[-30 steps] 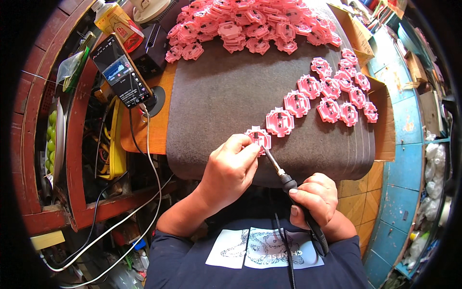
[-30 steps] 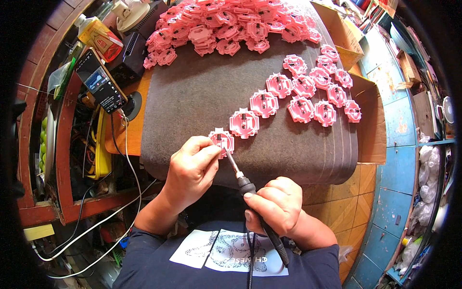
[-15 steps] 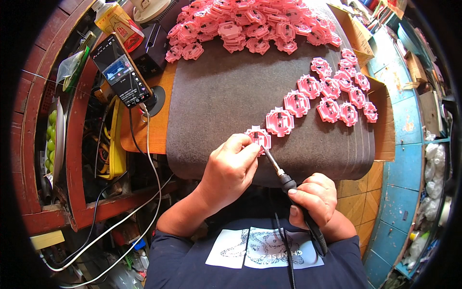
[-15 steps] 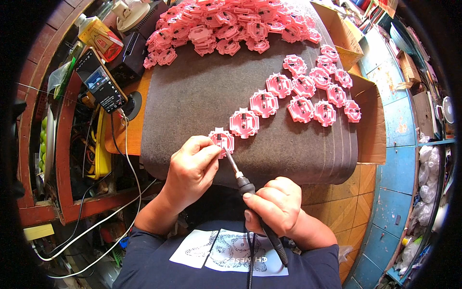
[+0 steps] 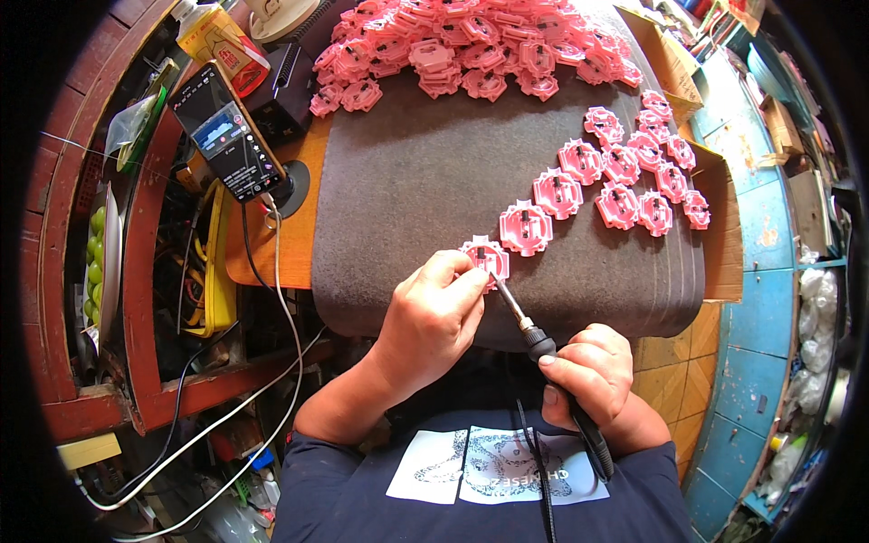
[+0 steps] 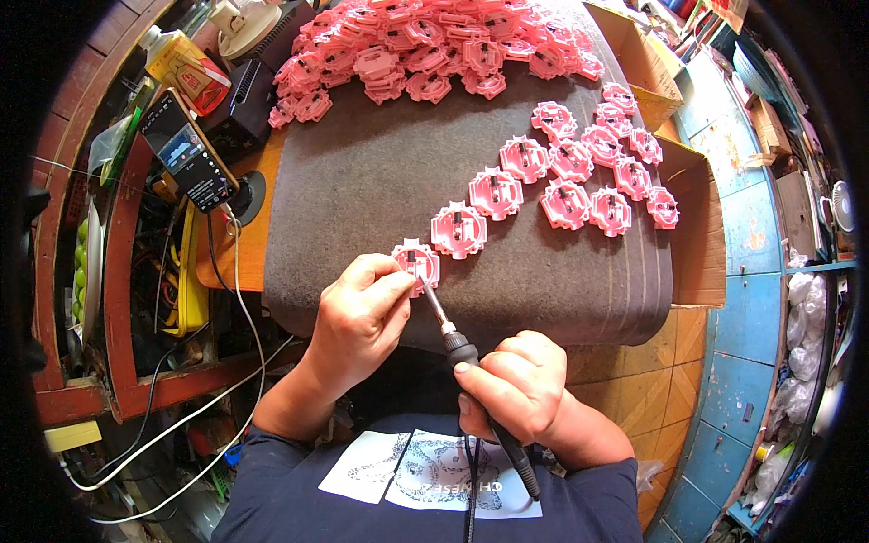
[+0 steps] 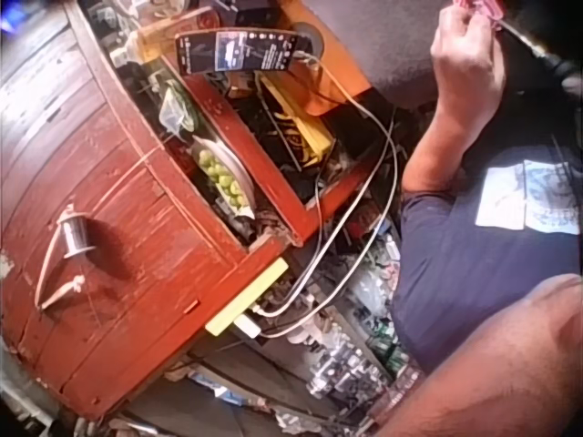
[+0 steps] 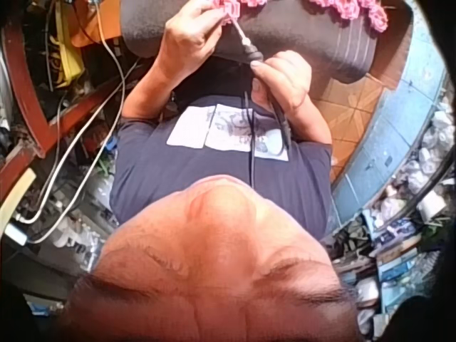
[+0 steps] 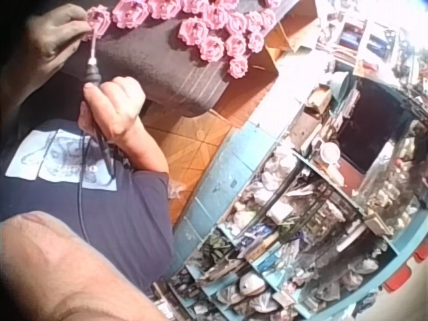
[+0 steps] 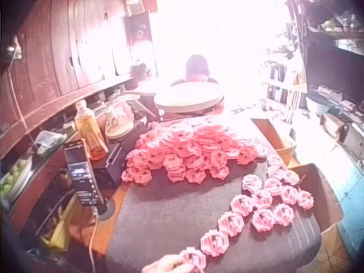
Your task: The person uses a soldering iron to apply heat to small pink plastic components on a workbench. They pick up each piece, apply the soldering iron to specific points, and place the finished pieces into a cardboard box. The process is repeated for multiple components throughout the clip.
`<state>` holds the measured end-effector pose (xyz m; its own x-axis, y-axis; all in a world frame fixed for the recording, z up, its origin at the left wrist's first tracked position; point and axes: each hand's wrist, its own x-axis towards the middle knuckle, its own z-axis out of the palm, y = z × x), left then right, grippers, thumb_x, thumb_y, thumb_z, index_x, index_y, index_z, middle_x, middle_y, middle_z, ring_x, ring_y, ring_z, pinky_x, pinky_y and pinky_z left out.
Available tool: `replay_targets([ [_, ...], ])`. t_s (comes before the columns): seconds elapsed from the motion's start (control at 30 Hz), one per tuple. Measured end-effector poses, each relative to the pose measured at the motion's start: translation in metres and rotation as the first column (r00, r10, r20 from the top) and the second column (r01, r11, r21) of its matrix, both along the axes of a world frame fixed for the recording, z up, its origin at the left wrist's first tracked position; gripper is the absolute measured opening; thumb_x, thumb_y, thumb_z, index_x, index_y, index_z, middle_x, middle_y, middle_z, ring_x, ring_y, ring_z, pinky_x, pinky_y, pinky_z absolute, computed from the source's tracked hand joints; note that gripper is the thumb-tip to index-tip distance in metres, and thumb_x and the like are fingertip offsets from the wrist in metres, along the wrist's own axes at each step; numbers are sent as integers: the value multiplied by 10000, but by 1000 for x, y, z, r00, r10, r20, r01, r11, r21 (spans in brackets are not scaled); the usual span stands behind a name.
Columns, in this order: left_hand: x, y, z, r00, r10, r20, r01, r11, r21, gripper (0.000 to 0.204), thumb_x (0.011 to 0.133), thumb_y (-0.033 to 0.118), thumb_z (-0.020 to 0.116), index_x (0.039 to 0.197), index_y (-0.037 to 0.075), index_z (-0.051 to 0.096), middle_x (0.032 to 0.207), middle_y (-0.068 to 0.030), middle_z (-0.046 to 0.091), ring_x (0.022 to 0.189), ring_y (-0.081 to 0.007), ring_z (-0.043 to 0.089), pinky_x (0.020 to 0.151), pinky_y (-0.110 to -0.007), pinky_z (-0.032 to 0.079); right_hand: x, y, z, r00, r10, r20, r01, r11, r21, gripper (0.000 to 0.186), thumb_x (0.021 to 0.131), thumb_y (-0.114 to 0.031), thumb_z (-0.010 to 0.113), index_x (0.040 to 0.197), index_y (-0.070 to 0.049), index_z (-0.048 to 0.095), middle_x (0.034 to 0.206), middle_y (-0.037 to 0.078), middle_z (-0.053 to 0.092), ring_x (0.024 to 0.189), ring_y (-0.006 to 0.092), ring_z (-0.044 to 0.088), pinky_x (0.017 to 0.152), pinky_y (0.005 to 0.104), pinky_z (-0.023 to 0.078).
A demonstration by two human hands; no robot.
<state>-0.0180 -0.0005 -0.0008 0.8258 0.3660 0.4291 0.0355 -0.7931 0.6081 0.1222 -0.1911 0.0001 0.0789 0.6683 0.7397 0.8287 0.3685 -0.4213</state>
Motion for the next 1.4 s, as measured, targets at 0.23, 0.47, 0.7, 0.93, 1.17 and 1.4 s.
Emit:
replay_targets([
  [0.23,0,0,0,1000,-1,2,1,1000,4,218,835,-58,770,1044,-7,740,1018,-160,684,864,-334,727,753,-394,596,1,-3,0,999,-10,-33,10,1000,-8,290,786,-100,745,1043,26,702,730,86,625,552,221,544,510,359,415],
  [0.47,1,0,1,1000,-2,2,2,1000,5,223,828,-62,771,1041,-7,738,1012,-162,684,865,-335,724,756,-395,595,5,-11,-5,992,-77,-98,80,996,28,315,908,-145,749,1164,17,662,848,126,657,634,263,608,573,381,497],
  [0.7,0,0,0,1000,5,8,-5,1000,12,227,819,-67,769,1035,-6,736,1011,-160,684,863,-335,722,753,-394,595,4,-7,-8,984,-86,-155,93,995,40,418,862,-52,797,1242,12,637,908,143,655,669,267,615,569,382,495],
  [0.93,2,-1,2,1000,2,15,-3,1000,24,212,825,-53,769,1030,-8,738,1030,-171,688,866,-338,724,761,-394,595,4,-5,-7,982,-112,-155,121,991,53,412,848,-22,800,1233,6,657,903,140,656,681,271,619,580,385,490],
  [1.17,0,-2,0,1000,19,4,-19,1000,18,221,838,-52,764,1052,0,753,1036,-161,695,825,-309,737,732,-366,594,6,-2,-11,973,-114,-202,131,989,70,415,797,9,827,1191,7,696,898,143,664,673,277,631,572,377,503],
  [1.4,-2,-1,-2,1000,13,11,-13,1000,10,257,816,-53,769,1066,4,749,1027,-160,681,840,-327,723,745,-392,599,5,-3,-15,966,-134,-220,154,985,75,435,787,14,827,1202,-6,702,900,135,666,677,270,634,576,369,503],
])
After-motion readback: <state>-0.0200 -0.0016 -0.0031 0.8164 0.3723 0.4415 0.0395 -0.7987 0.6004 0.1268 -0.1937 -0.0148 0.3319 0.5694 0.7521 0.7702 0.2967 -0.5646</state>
